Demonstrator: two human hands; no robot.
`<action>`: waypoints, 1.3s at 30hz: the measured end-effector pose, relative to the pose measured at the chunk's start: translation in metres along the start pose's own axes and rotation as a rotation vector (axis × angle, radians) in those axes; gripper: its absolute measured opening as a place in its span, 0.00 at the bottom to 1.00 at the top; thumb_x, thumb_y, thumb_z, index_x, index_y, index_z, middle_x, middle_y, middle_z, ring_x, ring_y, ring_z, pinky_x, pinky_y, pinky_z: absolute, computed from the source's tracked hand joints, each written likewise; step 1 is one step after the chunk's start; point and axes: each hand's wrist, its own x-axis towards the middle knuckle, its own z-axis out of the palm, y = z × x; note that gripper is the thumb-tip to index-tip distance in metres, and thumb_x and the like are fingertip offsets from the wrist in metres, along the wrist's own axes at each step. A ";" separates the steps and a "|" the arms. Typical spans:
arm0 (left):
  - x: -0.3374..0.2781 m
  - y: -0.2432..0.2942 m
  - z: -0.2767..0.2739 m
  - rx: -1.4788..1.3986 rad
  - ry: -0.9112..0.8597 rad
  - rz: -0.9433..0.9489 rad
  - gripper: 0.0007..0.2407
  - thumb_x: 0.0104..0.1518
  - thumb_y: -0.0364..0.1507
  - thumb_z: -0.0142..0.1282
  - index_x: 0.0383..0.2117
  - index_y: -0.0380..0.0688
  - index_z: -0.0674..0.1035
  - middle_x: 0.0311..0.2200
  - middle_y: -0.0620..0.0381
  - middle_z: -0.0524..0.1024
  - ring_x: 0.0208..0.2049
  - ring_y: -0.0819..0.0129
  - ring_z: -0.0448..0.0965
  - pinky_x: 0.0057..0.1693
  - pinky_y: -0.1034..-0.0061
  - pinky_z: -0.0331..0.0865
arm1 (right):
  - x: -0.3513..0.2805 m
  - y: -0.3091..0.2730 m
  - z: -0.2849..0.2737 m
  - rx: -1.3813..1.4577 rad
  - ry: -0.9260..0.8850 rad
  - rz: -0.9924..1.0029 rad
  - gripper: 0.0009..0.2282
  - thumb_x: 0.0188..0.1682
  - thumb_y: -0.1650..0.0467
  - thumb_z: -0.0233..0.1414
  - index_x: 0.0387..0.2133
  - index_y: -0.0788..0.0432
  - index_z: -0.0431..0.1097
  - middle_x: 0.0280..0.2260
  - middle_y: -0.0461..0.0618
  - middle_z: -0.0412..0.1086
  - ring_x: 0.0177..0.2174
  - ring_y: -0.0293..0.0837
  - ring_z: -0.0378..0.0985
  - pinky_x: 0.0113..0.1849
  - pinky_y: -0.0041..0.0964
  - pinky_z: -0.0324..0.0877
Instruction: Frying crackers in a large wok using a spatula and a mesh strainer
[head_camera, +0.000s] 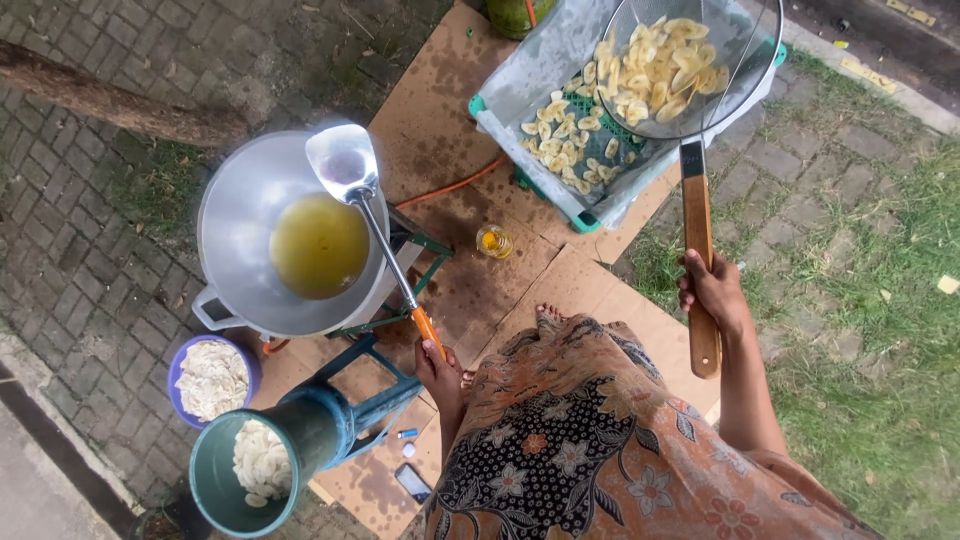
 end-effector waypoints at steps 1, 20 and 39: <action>-0.003 0.007 0.008 -0.004 0.003 0.005 0.15 0.66 0.36 0.34 0.39 0.38 0.72 0.10 0.59 0.59 0.02 0.76 0.57 0.11 0.85 0.53 | 0.002 -0.001 -0.005 -0.001 -0.004 -0.006 0.16 0.58 0.68 0.43 0.39 0.77 0.60 0.19 0.57 0.58 0.12 0.39 0.61 0.14 0.38 0.64; -0.005 0.007 0.017 -0.013 0.053 -0.007 0.13 0.66 0.36 0.34 0.39 0.41 0.71 0.10 0.60 0.58 0.03 0.77 0.56 0.13 0.87 0.51 | 0.013 -0.013 -0.022 0.044 0.042 0.027 0.15 0.58 0.67 0.43 0.39 0.75 0.60 0.19 0.56 0.58 0.12 0.38 0.60 0.14 0.36 0.65; -0.006 0.013 0.033 -0.013 0.008 0.010 0.13 0.66 0.35 0.35 0.38 0.39 0.72 0.10 0.59 0.59 0.03 0.77 0.56 0.13 0.85 0.52 | 0.020 -0.016 -0.040 0.013 0.183 -0.078 0.14 0.59 0.68 0.43 0.38 0.74 0.60 0.19 0.58 0.59 0.12 0.39 0.62 0.14 0.38 0.65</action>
